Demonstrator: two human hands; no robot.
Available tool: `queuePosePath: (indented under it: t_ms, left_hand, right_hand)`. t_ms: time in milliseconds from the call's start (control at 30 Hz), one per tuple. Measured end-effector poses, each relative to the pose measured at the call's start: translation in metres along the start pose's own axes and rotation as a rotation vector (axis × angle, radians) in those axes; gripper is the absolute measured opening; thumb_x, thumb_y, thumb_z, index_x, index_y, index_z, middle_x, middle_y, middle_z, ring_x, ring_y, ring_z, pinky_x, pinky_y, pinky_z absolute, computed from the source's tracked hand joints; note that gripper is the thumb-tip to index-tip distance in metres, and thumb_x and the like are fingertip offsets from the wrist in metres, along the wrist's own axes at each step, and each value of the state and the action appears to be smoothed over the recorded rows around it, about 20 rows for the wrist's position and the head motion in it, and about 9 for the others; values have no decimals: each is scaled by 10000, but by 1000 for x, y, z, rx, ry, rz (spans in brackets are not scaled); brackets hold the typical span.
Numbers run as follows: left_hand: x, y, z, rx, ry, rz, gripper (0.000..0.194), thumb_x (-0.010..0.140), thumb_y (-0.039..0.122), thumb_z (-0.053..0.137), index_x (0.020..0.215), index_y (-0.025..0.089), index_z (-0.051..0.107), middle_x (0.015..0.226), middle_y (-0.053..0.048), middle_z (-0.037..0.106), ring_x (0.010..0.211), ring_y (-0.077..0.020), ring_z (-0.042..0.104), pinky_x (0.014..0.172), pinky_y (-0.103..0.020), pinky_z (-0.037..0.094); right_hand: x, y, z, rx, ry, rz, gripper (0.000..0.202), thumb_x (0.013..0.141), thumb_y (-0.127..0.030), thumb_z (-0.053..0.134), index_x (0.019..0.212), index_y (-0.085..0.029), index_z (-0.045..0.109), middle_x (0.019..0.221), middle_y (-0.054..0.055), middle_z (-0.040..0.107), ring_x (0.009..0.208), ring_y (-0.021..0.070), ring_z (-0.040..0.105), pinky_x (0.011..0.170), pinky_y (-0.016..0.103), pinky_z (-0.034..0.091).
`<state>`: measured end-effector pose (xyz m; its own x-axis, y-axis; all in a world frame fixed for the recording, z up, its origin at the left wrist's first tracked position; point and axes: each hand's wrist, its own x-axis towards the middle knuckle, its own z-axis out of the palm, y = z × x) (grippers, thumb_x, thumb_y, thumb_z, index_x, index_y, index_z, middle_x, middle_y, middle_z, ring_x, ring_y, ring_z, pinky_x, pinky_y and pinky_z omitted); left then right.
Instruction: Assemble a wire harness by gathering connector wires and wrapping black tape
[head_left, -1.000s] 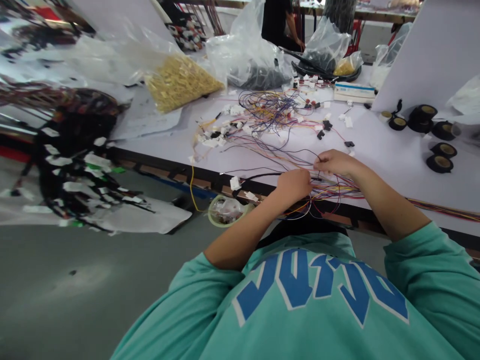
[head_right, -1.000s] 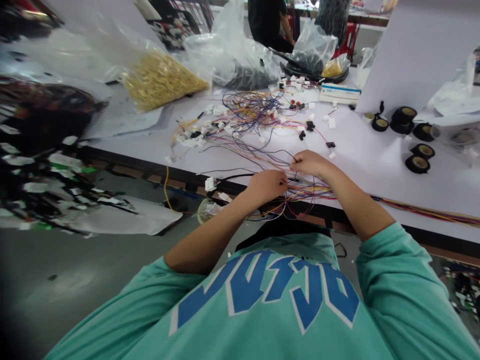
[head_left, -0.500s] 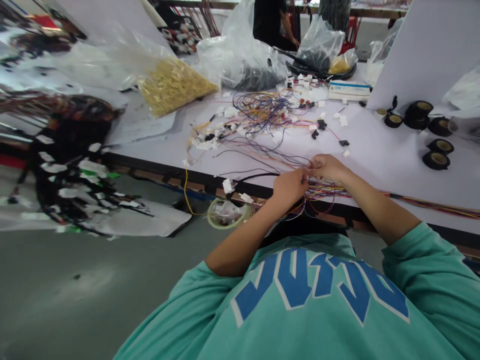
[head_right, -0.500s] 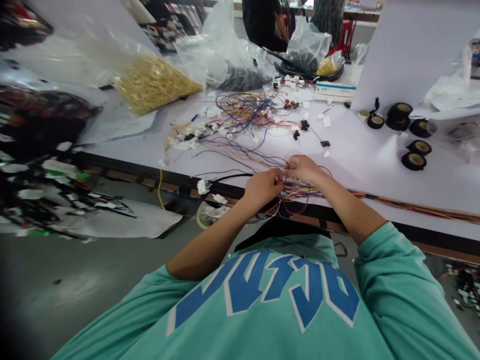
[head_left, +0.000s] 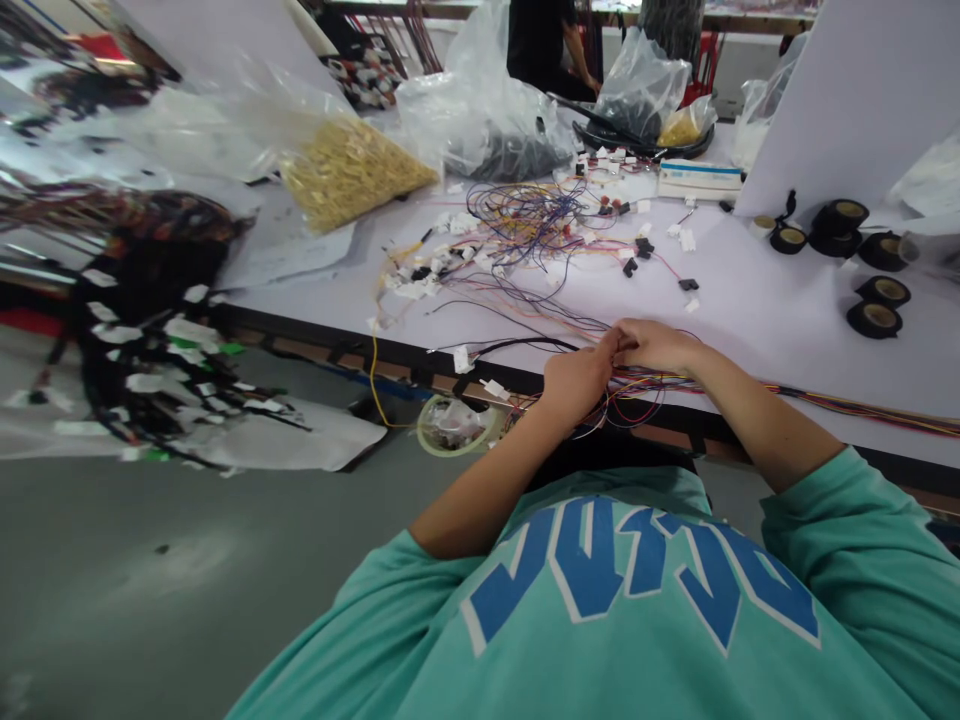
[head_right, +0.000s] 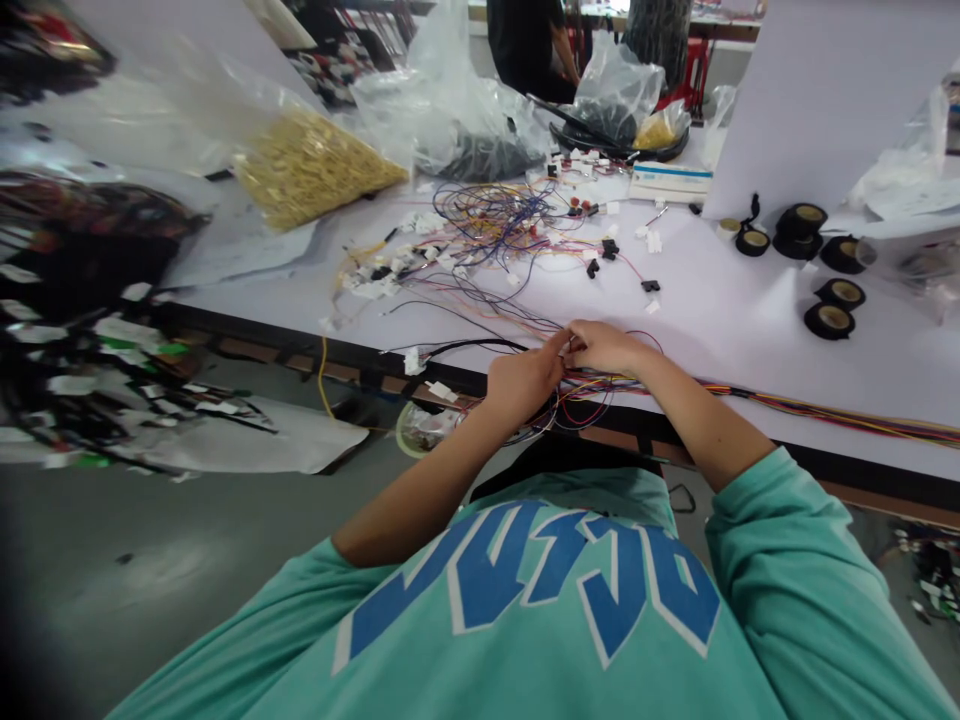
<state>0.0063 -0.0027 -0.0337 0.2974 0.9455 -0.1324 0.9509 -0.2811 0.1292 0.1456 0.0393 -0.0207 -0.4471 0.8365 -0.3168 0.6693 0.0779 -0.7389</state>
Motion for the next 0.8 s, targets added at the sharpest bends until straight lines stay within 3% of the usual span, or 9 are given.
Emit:
queuePosePath:
  t_ms: [100,233,400,500,600,667,800]
  left_hand:
    - [3,-5,1,39,-7,51,477,910,254,268,1386,242,295,962,-127,682,881,-245,655,676,-300,446]
    - [5,-8,-4,39,-20,119,443,912,270,255,1330,228,394,976,-125,683,910,-261,646,672,-312,444]
    - [8,-12,-14,4,-48,146,392,883,260,304,1172,199,562,913,-110,693,869,-249,638,662,-297,416]
    - [13,-22,-18,-136,-56,195,337,838,256,375,1028,184,644,863,-78,690,793,-201,617,643,-261,389]
    - [20,-33,-18,-354,-89,282,305,799,260,410,906,140,669,731,-39,656,667,-147,558,603,-232,363]
    - [24,-38,-17,-483,-123,321,299,776,266,420,846,118,669,667,-20,622,621,-126,519,588,-222,354]
    - [30,-40,-13,-610,-157,331,289,736,275,431,781,110,665,632,1,591,611,-113,491,592,-215,357]
  right_hand:
    - [-3,-1,1,9,-43,23,339,660,-6,542,969,-146,540,818,23,652,741,133,607,677,239,452]
    - [-4,-2,4,-5,20,47,530,619,21,546,1118,-148,487,798,3,637,728,125,594,664,227,435]
    - [-6,-4,5,36,0,60,595,627,9,519,1194,-144,421,766,-7,621,670,117,568,616,224,416]
    - [-12,-6,8,-87,121,47,528,642,-19,524,1148,-151,453,828,18,631,706,125,560,628,231,401]
    - [-23,-10,15,-360,312,-13,280,676,-75,520,936,-172,554,884,45,635,775,154,555,653,254,375]
    - [-31,-14,20,-497,314,-22,134,718,-117,491,802,-175,577,843,52,642,770,171,555,642,268,356]
    - [-36,-25,27,-540,222,29,149,764,-174,448,744,-185,595,820,58,656,773,191,562,618,278,343]
